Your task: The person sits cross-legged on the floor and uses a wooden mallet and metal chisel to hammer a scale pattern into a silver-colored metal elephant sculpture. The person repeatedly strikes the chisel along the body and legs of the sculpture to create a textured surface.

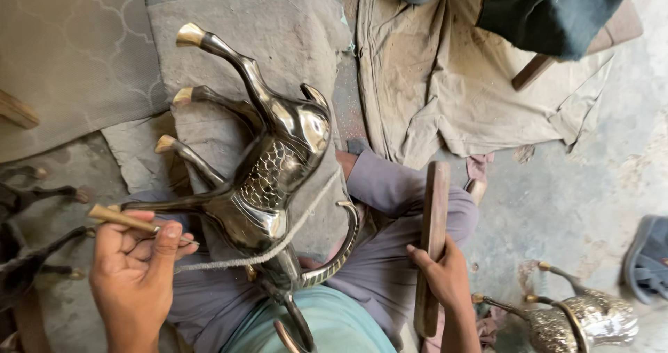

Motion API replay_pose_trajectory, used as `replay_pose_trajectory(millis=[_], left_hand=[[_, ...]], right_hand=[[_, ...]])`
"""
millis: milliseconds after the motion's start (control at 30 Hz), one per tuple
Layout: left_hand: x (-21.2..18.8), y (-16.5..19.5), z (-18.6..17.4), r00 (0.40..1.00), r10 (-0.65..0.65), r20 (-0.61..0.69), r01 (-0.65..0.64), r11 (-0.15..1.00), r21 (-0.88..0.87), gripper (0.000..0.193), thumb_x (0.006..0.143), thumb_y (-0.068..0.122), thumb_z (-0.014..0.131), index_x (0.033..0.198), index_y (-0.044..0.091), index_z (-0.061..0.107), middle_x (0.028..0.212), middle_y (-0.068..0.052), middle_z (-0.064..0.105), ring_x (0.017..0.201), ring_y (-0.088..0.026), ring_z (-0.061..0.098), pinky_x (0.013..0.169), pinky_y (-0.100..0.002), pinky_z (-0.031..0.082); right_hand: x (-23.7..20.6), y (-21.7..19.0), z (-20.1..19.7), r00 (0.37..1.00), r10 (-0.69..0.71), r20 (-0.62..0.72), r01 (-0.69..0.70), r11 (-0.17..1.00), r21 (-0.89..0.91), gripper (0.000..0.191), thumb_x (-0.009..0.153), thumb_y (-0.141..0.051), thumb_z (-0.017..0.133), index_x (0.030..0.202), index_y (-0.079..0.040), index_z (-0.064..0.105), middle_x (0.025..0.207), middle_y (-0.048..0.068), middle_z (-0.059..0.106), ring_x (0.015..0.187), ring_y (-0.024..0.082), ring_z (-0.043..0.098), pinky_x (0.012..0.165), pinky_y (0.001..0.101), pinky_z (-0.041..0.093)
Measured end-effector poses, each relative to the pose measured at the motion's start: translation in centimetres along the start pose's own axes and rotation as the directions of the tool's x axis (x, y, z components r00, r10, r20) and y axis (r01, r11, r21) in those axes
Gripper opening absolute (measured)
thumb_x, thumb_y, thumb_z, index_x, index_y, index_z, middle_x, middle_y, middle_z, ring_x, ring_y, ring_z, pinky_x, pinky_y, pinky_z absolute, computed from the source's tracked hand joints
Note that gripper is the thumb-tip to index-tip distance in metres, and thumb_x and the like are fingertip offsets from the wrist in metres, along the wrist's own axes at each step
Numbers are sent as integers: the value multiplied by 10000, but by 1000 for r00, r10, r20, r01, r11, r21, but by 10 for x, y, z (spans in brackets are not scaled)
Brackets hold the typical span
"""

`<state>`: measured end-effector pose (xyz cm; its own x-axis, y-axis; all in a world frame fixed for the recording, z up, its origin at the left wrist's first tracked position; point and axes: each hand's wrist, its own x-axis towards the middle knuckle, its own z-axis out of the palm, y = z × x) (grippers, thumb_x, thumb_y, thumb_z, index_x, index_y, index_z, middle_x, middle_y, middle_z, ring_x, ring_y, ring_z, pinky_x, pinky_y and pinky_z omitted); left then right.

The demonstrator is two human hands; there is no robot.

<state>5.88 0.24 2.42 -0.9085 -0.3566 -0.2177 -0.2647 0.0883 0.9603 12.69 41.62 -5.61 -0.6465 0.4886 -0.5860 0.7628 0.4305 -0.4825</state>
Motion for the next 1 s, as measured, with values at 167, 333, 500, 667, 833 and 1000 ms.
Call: replay_pose_trajectory(millis=[167, 333, 500, 667, 833, 1000], left_hand=[[-16, 1, 19, 996, 50, 79, -52, 998, 34, 325, 1010, -1, 646, 1272, -59, 463, 991, -143, 660, 849, -182, 705, 747, -334, 651], [-29, 8, 40, 983, 116, 140, -118, 993, 3, 322, 1032, 7, 648, 1280, -56, 453, 996, -136, 649, 870, -177, 706, 761, -332, 657], [-31, 8, 65, 949, 209, 235, -221, 975, 25, 283, 1070, 45, 636, 1274, -53, 466, 1021, -122, 664, 894, -163, 718, 788, -320, 662], [-39, 5, 78, 908, 309, 283, -342, 937, 76, 276, 1126, 67, 650, 1291, -45, 459, 980, -117, 664, 884, -144, 718, 827, -312, 669], [-41, -1, 77, 920, 306, 245, -329, 942, 61, 310, 1109, 95, 665, 1294, -29, 450, 1027, -113, 664, 918, -142, 705, 811, -301, 668], [-40, -7, 67, 940, 289, 182, -303, 952, 51, 331, 1110, 107, 668, 1304, -15, 429, 1047, -119, 662, 928, -155, 715, 809, -308, 676]], right_hand=[[-12, 24, -5, 999, -46, 18, 42, 987, 157, 480, 755, -257, 830, 1114, 11, 658, 852, 123, 712, 770, 217, 648, 729, 362, 529], [-30, 21, -20, 987, -157, 33, 142, 952, 272, 406, 791, -219, 830, 1075, 17, 664, 844, 96, 690, 777, 190, 628, 711, 345, 514], [-41, 31, 7, 931, -364, -32, 317, 760, 567, 570, 777, -154, 811, 1252, -43, 517, 1004, 52, 656, 889, 124, 617, 773, 281, 528], [-45, 63, 35, 972, -217, 87, 154, 874, 462, 449, 763, -122, 841, 1132, -20, 607, 888, 64, 643, 799, 136, 577, 722, 306, 511], [-32, 83, 27, 981, -173, -92, 195, 913, 358, 439, 764, -159, 819, 1089, -15, 562, 835, 42, 639, 717, 137, 578, 651, 307, 509], [-2, 80, 18, 991, -130, -36, 134, 916, 378, 373, 754, -165, 820, 1022, -10, 611, 805, 54, 654, 693, 140, 598, 644, 288, 499]])
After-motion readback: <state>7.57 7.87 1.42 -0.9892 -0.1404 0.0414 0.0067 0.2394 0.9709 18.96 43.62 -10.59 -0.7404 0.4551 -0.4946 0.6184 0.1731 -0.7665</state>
